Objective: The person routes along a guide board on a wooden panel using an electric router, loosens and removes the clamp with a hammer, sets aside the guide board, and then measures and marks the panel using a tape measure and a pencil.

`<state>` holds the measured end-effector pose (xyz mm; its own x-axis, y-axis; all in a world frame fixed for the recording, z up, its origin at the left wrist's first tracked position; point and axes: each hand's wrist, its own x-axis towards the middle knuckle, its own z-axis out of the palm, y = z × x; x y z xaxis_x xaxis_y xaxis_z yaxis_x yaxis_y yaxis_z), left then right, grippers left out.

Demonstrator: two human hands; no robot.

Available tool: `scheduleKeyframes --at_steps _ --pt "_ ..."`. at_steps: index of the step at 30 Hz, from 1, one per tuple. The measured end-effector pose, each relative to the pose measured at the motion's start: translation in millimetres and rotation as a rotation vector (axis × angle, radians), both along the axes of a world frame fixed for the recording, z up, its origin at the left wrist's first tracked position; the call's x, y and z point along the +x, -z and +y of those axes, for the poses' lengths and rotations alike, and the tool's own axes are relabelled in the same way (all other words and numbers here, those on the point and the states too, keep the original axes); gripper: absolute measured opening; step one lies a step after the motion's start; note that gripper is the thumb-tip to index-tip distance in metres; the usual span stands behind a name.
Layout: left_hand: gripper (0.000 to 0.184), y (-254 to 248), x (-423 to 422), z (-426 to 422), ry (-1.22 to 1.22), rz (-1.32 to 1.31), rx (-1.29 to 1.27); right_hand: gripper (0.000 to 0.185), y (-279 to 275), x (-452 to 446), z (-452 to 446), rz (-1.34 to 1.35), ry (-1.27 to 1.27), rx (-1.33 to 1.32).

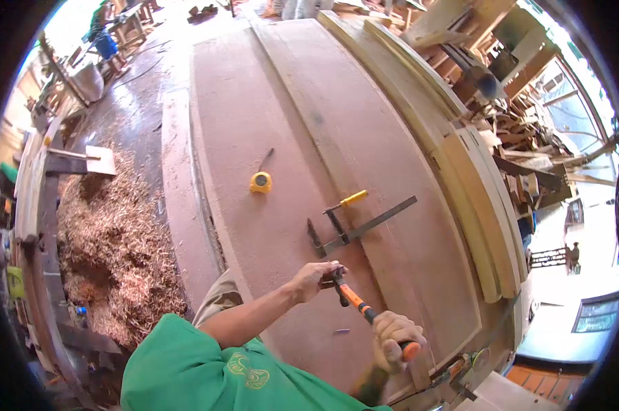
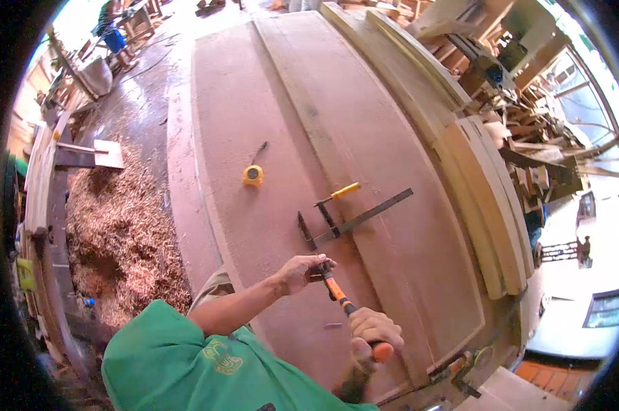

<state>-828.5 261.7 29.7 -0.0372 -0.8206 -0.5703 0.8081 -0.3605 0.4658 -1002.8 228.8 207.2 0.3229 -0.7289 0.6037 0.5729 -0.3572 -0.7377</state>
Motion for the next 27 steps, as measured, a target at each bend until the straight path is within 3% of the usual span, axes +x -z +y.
scheduleKeyframes --at_steps 2,4,8,11,13,14,17,19,20,24,27 --pt "0.035 -1 -1 14 -0.05 -0.002 0.056 0.025 -8 6 13 0.046 -0.067 -0.033" --pt "0.021 -11 -4 32 -0.149 -0.14 -0.075 0.026 -21 9 33 0.138 -0.11 -0.067" --pt "0.024 -43 -6 52 -0.146 -0.348 -0.34 0.023 -36 -7 56 0.214 -0.108 -0.116" --pt "0.024 -110 -8 55 0.04 -0.584 -0.593 0.02 -29 -37 60 0.327 -0.025 -0.183" --pt "0.024 -129 -14 50 0.227 -0.659 -0.518 0.016 -17 -59 82 0.471 -0.053 -0.039" --pt "0.024 -115 -21 47 0.314 -0.621 -0.555 0.016 -16 -77 96 0.486 0.044 -0.019" --pt "0.025 -52 -37 51 0.455 -0.839 -0.401 0.016 -13 -104 133 0.611 0.073 0.205" --pt "0.026 -16 -53 65 0.691 -1.175 -0.274 0.016 -14 -139 162 0.681 0.201 0.29" --pt "0.027 -3 -61 69 0.675 -1.237 -0.294 0.016 -14 -157 177 0.716 0.275 0.34" --pt "0.032 5 -91 73 0.67 -1.475 -0.254 0.016 -9 -207 230 0.746 0.561 0.553" --pt "0.034 19 -113 64 0.787 -1.656 -0.449 0.017 5 -220 255 0.702 0.718 0.61"
